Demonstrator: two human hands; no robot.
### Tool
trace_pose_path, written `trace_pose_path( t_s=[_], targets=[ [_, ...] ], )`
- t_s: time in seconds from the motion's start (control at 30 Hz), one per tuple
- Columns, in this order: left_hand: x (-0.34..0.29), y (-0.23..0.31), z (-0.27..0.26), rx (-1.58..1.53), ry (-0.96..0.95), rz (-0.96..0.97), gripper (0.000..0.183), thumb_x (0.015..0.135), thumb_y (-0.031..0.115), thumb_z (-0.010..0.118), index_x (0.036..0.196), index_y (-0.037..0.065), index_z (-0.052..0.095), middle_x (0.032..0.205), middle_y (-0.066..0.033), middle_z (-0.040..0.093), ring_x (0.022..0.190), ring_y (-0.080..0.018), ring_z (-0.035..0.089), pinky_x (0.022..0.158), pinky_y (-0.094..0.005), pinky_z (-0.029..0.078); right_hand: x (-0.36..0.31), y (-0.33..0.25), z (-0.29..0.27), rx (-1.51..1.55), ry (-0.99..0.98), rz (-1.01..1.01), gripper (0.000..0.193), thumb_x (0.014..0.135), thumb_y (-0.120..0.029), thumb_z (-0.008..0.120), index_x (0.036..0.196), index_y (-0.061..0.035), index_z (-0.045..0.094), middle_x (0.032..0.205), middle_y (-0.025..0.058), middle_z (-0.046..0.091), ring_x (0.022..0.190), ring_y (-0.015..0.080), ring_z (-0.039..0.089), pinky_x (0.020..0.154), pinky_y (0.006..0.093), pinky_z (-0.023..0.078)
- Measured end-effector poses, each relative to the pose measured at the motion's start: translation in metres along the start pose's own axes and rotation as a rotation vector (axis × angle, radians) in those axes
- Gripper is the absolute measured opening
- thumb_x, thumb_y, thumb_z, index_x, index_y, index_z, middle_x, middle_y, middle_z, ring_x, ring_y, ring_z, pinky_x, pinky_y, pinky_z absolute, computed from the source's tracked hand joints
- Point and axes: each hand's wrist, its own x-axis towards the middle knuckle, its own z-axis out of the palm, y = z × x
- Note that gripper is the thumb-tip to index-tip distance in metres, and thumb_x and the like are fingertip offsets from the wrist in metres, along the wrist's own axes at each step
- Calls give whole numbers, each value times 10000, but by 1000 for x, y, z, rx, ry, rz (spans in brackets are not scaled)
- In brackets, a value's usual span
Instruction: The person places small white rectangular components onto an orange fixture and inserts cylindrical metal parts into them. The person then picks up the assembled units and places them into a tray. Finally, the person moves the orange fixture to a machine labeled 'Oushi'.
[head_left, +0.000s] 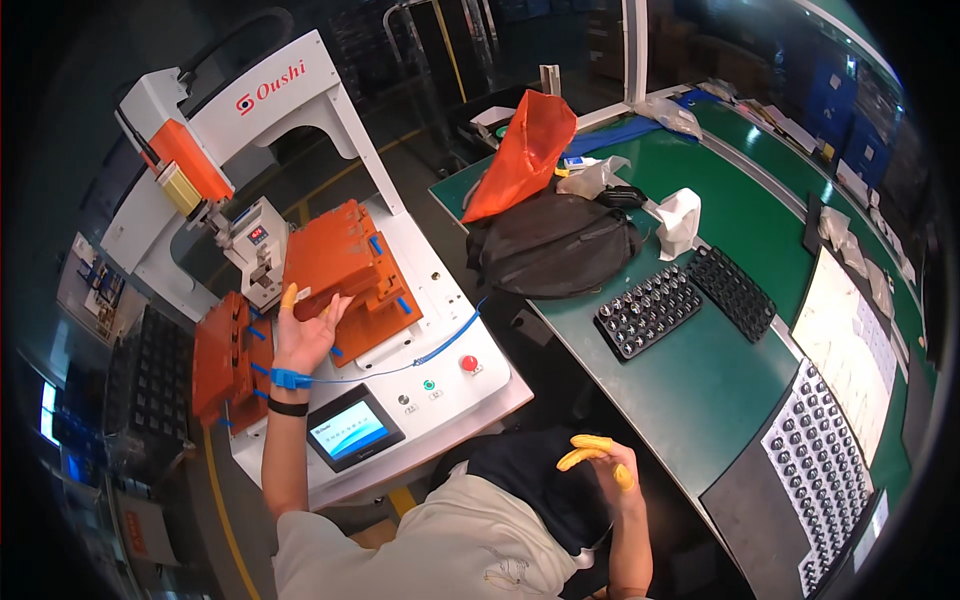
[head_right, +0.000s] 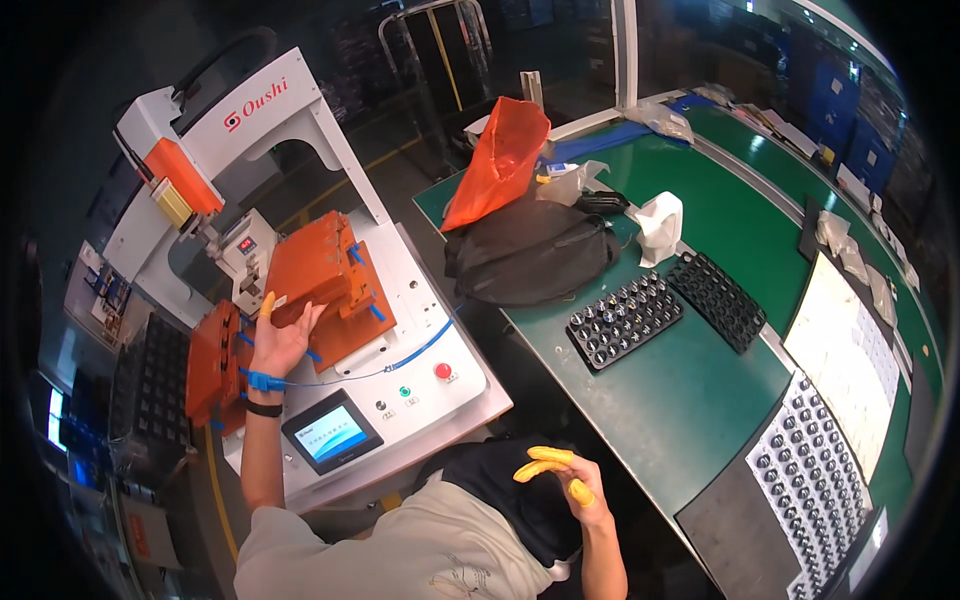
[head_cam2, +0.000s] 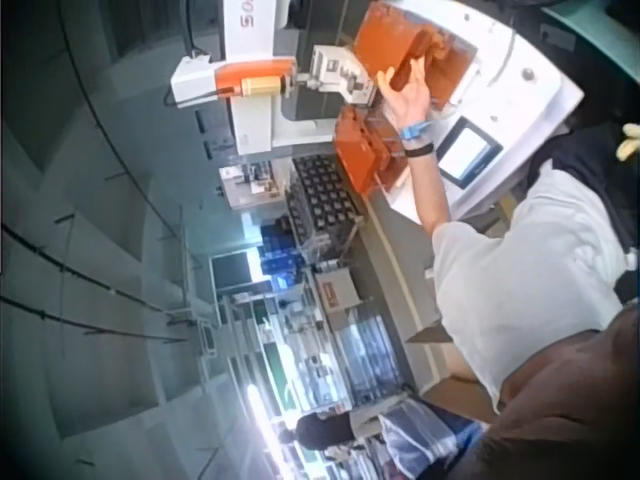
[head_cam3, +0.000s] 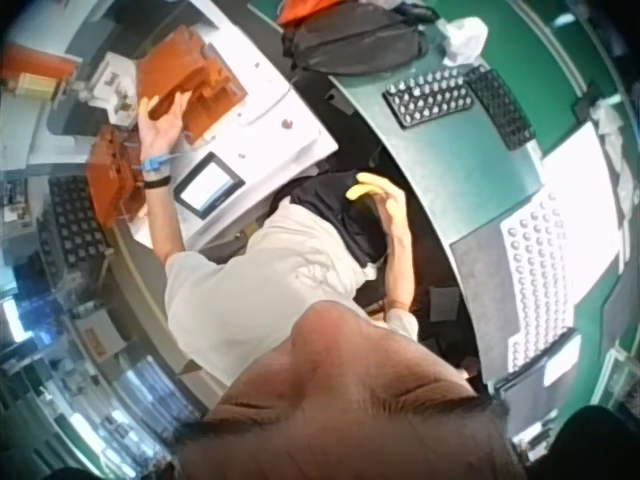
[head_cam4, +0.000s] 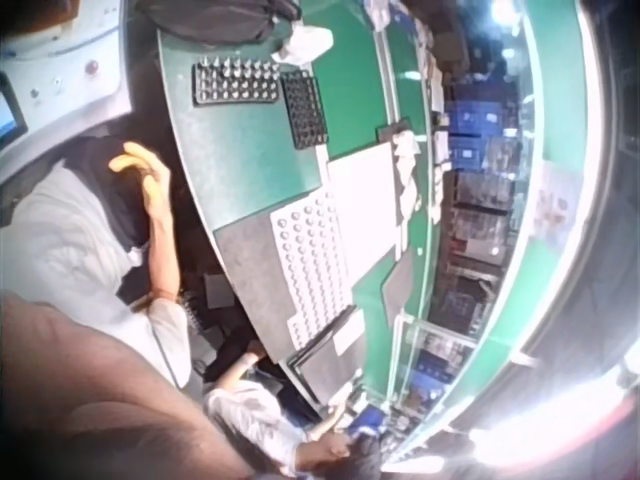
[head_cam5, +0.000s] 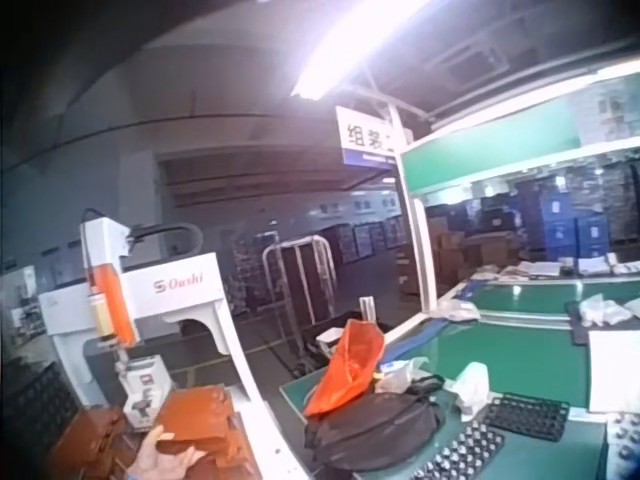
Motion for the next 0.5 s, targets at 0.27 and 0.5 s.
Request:
trace_pose_path(
  t_s=[0.27, 0.5],
  targets=[
    [8, -10, 0, -107, 8, 73, 835, 923, 343, 690, 1503, -56, 242, 1577, -284, 222, 1465, -371, 286, 971, -339, 586, -13, 13, -10, 53, 45, -15, 917, 823, -679, 659, 1274, 116, 584, 1143, 195, 686, 1033, 306, 680, 998, 410, 472],
    [-8, -45, -1, -195, -62, 202, 925, 876, 230, 756, 1533, -36, 161, 1619, -249, 100, 1489, -388, 199, 988, -337, 579, -15, 15, -11, 92, 79, -11, 922, 808, -679, 673, 1265, 118, 591, 1124, 201, 690, 1030, 299, 680, 988, 404, 477]
  ],
)
